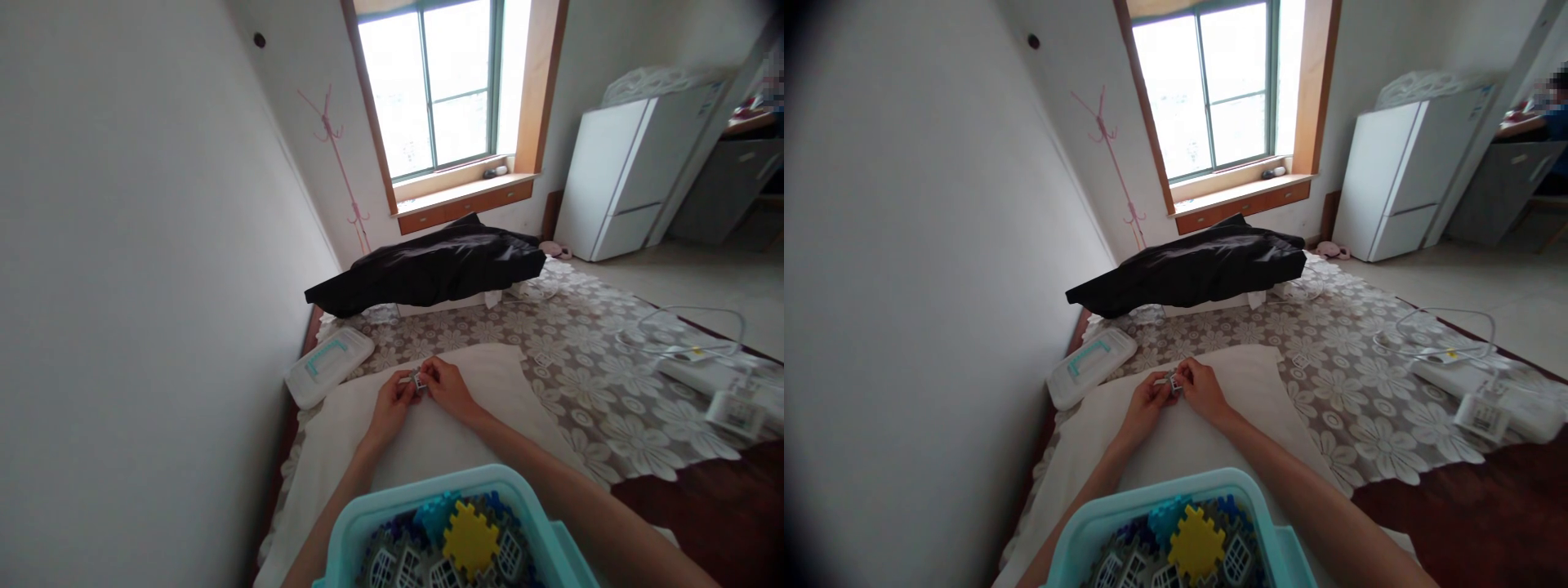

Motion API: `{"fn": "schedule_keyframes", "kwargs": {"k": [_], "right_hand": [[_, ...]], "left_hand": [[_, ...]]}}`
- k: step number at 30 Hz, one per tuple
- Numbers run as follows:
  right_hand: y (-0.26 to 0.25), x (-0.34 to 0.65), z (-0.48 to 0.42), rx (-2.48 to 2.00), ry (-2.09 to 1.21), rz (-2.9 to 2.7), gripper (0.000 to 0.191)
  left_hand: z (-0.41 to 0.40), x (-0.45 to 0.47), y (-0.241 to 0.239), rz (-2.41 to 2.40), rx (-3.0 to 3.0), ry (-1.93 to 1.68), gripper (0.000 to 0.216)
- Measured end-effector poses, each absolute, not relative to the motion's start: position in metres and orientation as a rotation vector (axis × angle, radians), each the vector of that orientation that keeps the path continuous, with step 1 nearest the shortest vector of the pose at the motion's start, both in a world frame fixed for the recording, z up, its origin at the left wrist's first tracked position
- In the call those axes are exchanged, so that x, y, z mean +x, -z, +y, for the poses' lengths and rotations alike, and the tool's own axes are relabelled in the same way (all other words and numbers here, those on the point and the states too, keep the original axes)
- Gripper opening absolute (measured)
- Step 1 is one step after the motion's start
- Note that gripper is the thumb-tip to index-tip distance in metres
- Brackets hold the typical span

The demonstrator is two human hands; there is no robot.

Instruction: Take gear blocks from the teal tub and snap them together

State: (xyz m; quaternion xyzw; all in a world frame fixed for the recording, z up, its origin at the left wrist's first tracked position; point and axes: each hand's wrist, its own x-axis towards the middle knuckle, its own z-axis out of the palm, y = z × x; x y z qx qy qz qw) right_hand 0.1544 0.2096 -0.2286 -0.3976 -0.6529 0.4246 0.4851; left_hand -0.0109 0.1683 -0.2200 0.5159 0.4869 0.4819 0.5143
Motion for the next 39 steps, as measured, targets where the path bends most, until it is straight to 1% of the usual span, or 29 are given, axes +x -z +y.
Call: {"fn": "schedule_keyframes", "kwargs": {"k": [5, 11, 16, 22, 24, 26, 30, 39], "right_hand": [[0.228, 0.154, 0.207, -0.965, -0.919, -1.648, 0.003], [0.224, 0.154, 0.203, -0.982, -0.873, -1.694, 0.003], [0.227, 0.151, 0.203, -1.013, -0.881, -1.647, 0.004], [0.227, 0.15, 0.203, -1.003, -0.968, -1.594, 0.003], [0.225, 0.151, 0.202, -0.961, -0.979, -1.592, 0.006], [0.222, 0.152, 0.201, -0.913, -0.921, -1.613, 0.012], [0.22, 0.155, 0.204, -0.859, -0.82, -1.621, 0.019], [0.232, 0.151, 0.209, -0.893, -0.937, -1.523, 0.027]], "left_hand": [[0.169, -0.011, 0.222, 1.162, 1.224, -1.169, 0.057], [0.17, -0.011, 0.222, 1.157, 1.185, -1.166, 0.059], [0.169, -0.01, 0.219, 1.145, 1.244, -1.133, 0.054], [0.164, -0.008, 0.215, 1.267, 1.383, -1.146, 0.047], [0.164, -0.007, 0.215, 1.281, 1.385, -1.174, 0.044], [0.165, -0.008, 0.216, 1.272, 1.362, -1.196, 0.044], [0.167, -0.008, 0.217, 1.249, 1.275, -1.232, 0.048], [0.168, -0.008, 0.216, 1.208, 1.193, -1.3, 0.05]]}}
